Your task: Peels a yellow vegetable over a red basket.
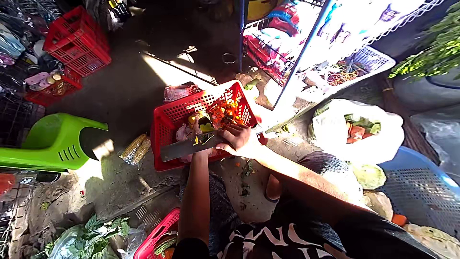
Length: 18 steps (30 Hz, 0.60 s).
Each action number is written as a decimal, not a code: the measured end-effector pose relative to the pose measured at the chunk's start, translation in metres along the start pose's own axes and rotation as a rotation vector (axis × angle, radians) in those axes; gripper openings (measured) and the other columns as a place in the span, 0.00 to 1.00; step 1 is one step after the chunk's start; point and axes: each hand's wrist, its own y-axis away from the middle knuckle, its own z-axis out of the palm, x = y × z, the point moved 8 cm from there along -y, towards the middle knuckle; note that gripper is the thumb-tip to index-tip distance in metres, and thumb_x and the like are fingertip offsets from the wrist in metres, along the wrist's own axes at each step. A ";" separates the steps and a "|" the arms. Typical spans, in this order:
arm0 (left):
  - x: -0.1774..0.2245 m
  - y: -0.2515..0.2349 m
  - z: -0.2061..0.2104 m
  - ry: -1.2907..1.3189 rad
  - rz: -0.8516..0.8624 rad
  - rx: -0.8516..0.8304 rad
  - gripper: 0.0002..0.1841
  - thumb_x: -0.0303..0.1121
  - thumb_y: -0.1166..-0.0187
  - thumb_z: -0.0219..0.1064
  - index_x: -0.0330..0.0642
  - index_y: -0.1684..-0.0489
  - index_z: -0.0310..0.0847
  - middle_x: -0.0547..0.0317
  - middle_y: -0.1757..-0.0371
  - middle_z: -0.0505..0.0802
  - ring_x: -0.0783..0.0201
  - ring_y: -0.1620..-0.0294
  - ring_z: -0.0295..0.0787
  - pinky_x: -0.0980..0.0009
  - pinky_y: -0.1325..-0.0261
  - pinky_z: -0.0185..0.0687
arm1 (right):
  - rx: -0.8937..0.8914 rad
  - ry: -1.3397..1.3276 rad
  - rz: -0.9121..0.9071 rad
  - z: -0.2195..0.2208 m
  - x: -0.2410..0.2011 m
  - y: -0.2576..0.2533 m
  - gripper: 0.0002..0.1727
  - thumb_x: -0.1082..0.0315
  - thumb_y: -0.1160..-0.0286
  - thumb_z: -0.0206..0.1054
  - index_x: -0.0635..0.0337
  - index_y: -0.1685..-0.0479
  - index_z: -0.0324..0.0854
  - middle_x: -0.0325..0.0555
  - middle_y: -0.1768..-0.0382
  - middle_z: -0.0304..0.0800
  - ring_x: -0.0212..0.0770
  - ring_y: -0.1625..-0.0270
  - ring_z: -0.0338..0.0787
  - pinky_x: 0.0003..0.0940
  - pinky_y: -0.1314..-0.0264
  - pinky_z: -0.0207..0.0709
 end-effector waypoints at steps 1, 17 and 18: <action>-0.007 -0.004 0.000 0.118 -0.074 0.025 0.20 0.48 0.05 0.40 0.53 0.31 0.74 0.64 0.46 0.87 0.72 0.48 0.84 0.71 0.46 0.82 | 0.005 0.008 0.016 0.001 0.006 0.000 0.34 0.37 0.12 0.50 0.59 0.55 0.90 0.51 0.68 0.93 0.53 0.62 0.94 0.51 0.61 0.86; -0.017 -0.026 -0.009 -0.237 -0.051 0.117 0.27 0.53 0.05 0.39 0.46 0.23 0.70 0.51 0.38 0.85 0.60 0.42 0.82 0.60 0.39 0.81 | -0.320 -0.227 0.578 0.011 0.075 0.003 0.30 0.38 0.15 0.58 0.58 0.41 0.84 0.55 0.71 0.91 0.62 0.66 0.92 0.68 0.63 0.81; -0.016 -0.026 -0.008 -0.301 -0.041 0.103 0.27 0.51 0.05 0.38 0.43 0.21 0.68 0.47 0.33 0.84 0.58 0.37 0.81 0.58 0.34 0.79 | -0.312 -0.246 0.565 0.008 0.071 0.001 0.30 0.39 0.16 0.59 0.58 0.42 0.85 0.54 0.72 0.90 0.61 0.67 0.92 0.67 0.64 0.81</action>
